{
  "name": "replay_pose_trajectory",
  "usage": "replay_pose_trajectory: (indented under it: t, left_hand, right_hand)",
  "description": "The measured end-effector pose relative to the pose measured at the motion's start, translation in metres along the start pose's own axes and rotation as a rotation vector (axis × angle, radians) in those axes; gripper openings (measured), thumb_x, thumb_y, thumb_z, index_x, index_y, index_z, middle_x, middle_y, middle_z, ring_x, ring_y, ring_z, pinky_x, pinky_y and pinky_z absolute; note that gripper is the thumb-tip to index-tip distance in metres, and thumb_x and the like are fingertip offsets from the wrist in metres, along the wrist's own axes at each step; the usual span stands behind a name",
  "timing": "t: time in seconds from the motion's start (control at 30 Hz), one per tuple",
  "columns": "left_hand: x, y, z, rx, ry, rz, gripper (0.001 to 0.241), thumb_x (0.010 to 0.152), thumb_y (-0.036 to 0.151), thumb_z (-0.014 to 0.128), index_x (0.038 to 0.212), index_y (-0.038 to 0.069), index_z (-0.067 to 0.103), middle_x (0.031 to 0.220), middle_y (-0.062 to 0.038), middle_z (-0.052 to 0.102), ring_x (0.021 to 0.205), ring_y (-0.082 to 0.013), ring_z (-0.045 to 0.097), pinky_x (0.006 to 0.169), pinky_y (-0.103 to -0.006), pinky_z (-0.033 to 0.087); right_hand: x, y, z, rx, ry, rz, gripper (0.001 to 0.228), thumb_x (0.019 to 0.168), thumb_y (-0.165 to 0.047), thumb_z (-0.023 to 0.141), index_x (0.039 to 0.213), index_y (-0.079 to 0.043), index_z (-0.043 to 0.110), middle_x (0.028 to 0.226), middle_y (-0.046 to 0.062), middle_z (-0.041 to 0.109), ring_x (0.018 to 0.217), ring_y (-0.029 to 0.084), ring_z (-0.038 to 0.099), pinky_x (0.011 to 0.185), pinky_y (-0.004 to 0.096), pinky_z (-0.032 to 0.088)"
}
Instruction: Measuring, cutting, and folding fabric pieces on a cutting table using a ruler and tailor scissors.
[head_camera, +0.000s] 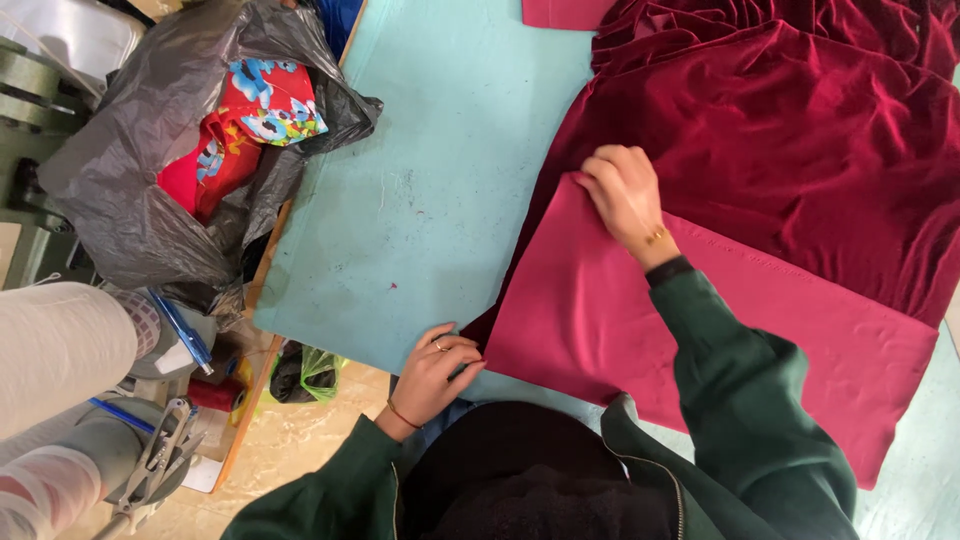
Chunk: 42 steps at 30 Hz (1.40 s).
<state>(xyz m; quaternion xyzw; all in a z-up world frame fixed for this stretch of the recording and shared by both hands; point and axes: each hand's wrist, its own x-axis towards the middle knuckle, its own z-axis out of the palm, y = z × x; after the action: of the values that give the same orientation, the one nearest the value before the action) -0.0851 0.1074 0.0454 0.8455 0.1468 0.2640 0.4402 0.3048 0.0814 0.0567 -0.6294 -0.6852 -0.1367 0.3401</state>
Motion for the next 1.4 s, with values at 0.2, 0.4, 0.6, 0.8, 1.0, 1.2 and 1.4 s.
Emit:
replay_pose_trajectory:
  t: [0.2,0.4,0.6,0.8,1.0,1.2,1.4]
  left_hand:
    - [-0.011,-0.003,0.003,-0.03,-0.007,-0.073,0.015,0.085,0.007,0.08,0.094,0.006,0.068,0.079,-0.004,0.077,0.094,-0.0226,0.075,0.105,-0.0511,0.05]
    - [0.006,0.026,0.007,0.03,0.054,-0.245,0.035,0.082,0.026,0.088,0.098,0.006,0.064,0.09,-0.004,0.077,0.1,-0.0235,0.073,0.106,-0.0531,0.04]
    - [-0.008,0.014,0.028,0.02,0.129,-0.327,0.018,0.086,0.008,0.076,0.102,0.012,0.068,0.073,0.007,0.069,0.086,-0.017,0.069,0.102,-0.0464,0.038]
    - [-0.009,0.015,0.027,0.094,0.106,-0.289,0.026,0.082,0.002,0.074,0.106,0.012,0.069,0.069,0.007,0.058,0.078,-0.0154,0.064,0.1,-0.0459,0.039]
    - [0.0,0.024,0.02,0.296,-0.043,-0.232,0.019,0.08,0.01,0.062,0.096,0.018,0.068,0.069,0.011,0.049,0.086,-0.0134,0.063,0.106,-0.0461,0.032]
    - [0.004,0.034,0.012,0.45,-0.024,-0.117,0.017,0.072,0.01,0.059,0.084,0.02,0.063,0.08,0.005,0.058,0.089,-0.0197,0.057,0.098,-0.0426,0.034]
    - [0.043,0.049,0.043,0.239,-0.239,0.143,0.027,0.088,0.015,0.062,0.113,0.01,0.069,0.123,-0.012,0.064,0.126,-0.0373,0.057,0.106,-0.0537,0.043]
  right_hand:
    - [-0.003,0.009,0.039,-0.082,-0.148,0.023,0.018,0.106,-0.027,0.064,0.102,-0.009,0.065,0.095,0.011,0.061,0.082,0.031,0.062,0.074,0.041,0.051]
    - [-0.004,0.002,0.034,-0.048,-0.13,0.052,0.024,0.109,-0.031,0.058,0.101,-0.01,0.065,0.092,0.009,0.058,0.08,0.03,0.061,0.074,0.04,0.05]
    - [0.004,0.004,0.03,-0.071,-0.127,0.038,0.024,0.111,-0.034,0.056,0.102,-0.014,0.064,0.09,0.007,0.055,0.079,0.026,0.061,0.077,0.038,0.05]
    - [0.001,0.013,0.048,-0.195,-0.155,0.053,0.03,0.11,-0.044,0.052,0.102,-0.016,0.061,0.095,0.006,0.054,0.082,0.025,0.057,0.076,0.038,0.046]
    - [0.008,-0.002,0.038,-0.349,-0.267,0.231,0.037,0.102,-0.04,0.069,0.127,-0.013,0.062,0.113,0.01,0.054,0.098,0.029,0.054,0.088,0.042,0.044]
    - [-0.018,-0.079,-0.011,-0.132,-0.242,0.519,0.042,0.103,-0.033,0.058,0.137,-0.01,0.052,0.14,0.02,0.045,0.129,0.04,0.042,0.101,0.054,0.035]
    - [-0.127,-0.148,-0.067,-0.394,-0.441,0.567,0.062,0.097,-0.057,0.057,0.151,-0.027,0.049,0.162,0.016,0.039,0.147,0.037,0.039,0.111,0.055,0.037]
